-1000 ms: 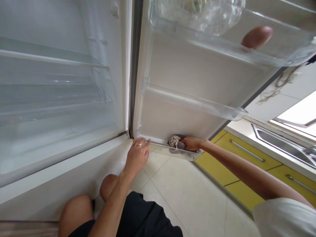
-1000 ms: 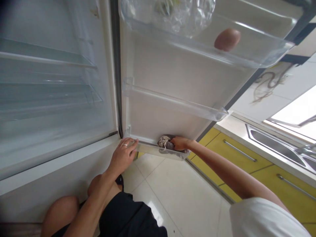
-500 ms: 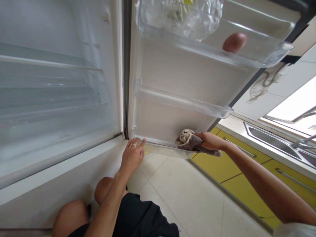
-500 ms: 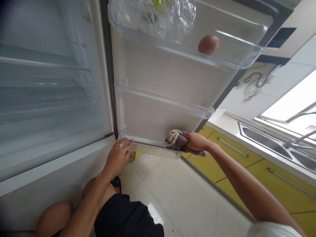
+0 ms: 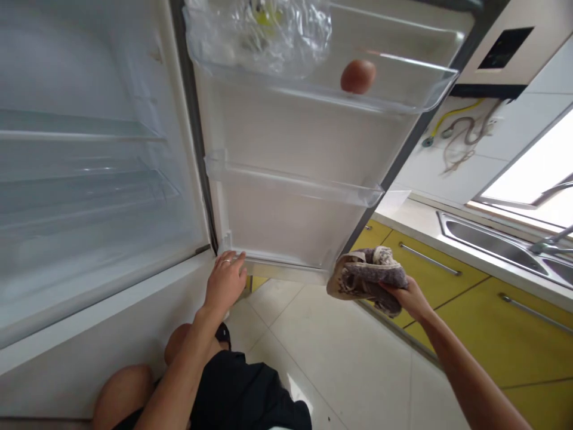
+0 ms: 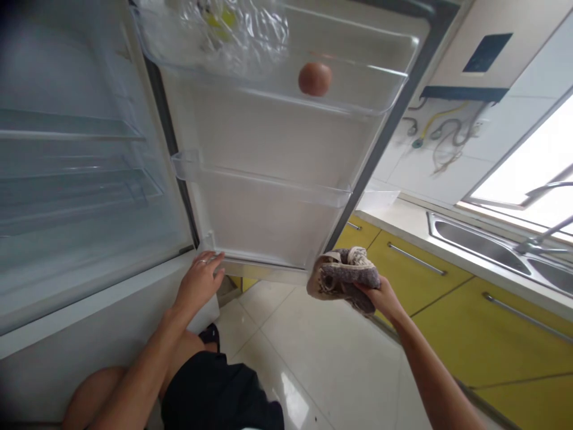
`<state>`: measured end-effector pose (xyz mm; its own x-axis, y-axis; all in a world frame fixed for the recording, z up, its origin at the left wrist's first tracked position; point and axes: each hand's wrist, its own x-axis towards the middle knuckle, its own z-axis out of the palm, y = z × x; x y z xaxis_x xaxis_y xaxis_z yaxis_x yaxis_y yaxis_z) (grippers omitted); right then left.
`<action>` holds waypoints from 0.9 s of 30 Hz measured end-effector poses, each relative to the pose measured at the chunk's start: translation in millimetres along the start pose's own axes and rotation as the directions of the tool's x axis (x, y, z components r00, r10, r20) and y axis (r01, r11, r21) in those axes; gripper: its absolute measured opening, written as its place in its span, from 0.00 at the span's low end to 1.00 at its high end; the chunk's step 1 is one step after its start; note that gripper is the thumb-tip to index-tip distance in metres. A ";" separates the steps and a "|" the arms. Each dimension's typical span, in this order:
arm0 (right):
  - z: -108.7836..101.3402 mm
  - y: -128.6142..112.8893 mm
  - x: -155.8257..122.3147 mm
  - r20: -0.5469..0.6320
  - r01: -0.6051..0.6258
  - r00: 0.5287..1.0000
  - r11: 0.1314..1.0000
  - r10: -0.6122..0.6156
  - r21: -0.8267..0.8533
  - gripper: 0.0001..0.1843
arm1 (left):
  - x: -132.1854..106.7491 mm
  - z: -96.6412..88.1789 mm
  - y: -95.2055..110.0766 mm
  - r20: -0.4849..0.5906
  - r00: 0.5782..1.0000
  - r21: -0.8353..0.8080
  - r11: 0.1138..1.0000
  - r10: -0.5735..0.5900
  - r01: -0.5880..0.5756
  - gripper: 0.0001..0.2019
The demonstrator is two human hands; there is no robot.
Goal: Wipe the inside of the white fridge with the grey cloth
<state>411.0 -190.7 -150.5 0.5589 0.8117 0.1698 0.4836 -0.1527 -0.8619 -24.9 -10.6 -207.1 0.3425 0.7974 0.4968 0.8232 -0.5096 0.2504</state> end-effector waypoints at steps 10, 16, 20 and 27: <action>130.5 53.5 -4.6 -0.001 -0.102 0.994 0.917 0.111 0.386 0.37 | 7.8 -10.1 8.3 0.109 0.993 0.125 0.992 -0.036 0.023 0.23; 179.0 79.5 -33.0 -0.074 -0.168 0.964 0.802 0.255 0.574 0.43 | 2.4 -8.7 9.7 0.110 0.993 0.129 0.991 -0.046 0.032 0.24; 195.0 64.9 -62.2 -0.212 -0.175 0.933 0.880 0.292 0.440 0.40 | 2.6 -11.9 7.5 0.136 0.990 0.136 0.991 -0.037 0.018 0.24; 233.1 18.6 -95.0 -0.403 -0.146 0.877 0.944 0.262 0.296 0.40 | 27.3 -41.1 -9.2 0.342 0.935 0.041 0.995 -0.096 0.087 0.23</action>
<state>209.9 -139.3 -294.0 0.8882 0.4445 0.1158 0.1756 -0.0957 -0.9798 -41.7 2.6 -161.6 0.3963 0.9047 0.1562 0.8677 -0.4247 0.2584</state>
